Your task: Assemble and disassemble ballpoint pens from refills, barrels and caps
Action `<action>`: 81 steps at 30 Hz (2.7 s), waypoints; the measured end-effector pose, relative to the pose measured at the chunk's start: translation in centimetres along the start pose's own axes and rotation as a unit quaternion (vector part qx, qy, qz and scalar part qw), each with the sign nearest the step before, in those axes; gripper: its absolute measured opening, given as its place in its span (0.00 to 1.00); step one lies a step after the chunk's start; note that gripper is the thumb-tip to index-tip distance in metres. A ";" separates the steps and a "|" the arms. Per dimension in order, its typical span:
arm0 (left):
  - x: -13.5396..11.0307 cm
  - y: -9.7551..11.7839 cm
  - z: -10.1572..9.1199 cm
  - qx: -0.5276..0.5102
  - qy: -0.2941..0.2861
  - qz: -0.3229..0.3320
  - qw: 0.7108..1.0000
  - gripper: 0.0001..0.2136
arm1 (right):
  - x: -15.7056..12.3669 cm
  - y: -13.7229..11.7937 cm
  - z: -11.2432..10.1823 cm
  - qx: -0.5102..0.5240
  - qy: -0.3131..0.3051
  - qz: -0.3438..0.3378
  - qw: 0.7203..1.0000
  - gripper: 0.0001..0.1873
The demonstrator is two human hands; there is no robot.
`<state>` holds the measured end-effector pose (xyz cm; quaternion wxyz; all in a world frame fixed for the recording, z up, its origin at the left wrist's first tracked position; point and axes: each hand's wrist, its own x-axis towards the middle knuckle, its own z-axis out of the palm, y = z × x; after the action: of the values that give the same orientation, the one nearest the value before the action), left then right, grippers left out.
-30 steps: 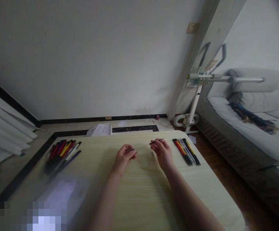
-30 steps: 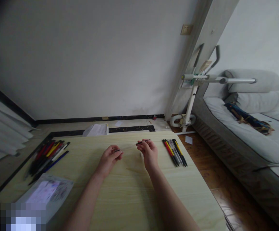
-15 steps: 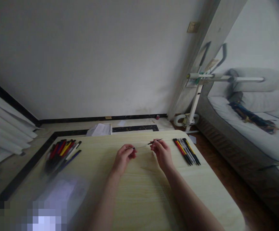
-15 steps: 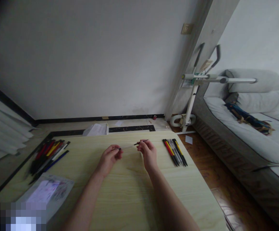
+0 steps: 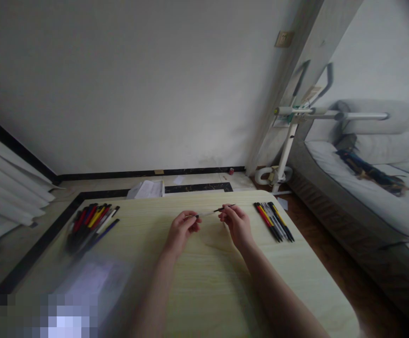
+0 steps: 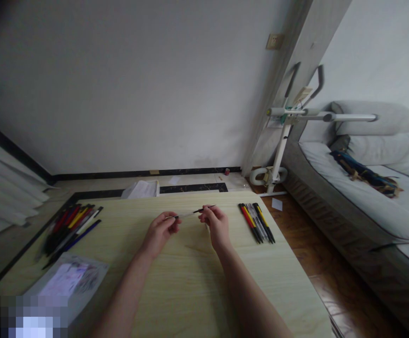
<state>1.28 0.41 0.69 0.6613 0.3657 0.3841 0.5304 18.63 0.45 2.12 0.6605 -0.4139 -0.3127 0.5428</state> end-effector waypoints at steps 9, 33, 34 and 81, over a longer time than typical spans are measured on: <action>0.0 -0.1 0.0 0.005 0.013 -0.005 1.000 0.11 | -0.1 0.0 0.1 -0.014 -0.005 -0.003 1.000 0.09; 0.0 0.3 0.3 0.029 0.023 -0.014 0.999 0.12 | 0.0 0.3 -0.2 -0.097 -0.032 -0.031 0.994 0.08; 0.0 0.3 0.4 0.030 0.024 -0.015 0.999 0.12 | 0.0 0.3 -0.3 -0.100 -0.031 -0.032 0.994 0.08; 0.1 0.3 0.2 0.030 0.042 -0.044 0.998 0.14 | -0.1 0.1 -0.4 -0.174 -0.033 -0.054 0.983 0.12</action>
<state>1.38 0.57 1.06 0.6558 0.3455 0.4431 0.5042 18.88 0.29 1.88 0.5962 -0.4872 -0.4457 0.4566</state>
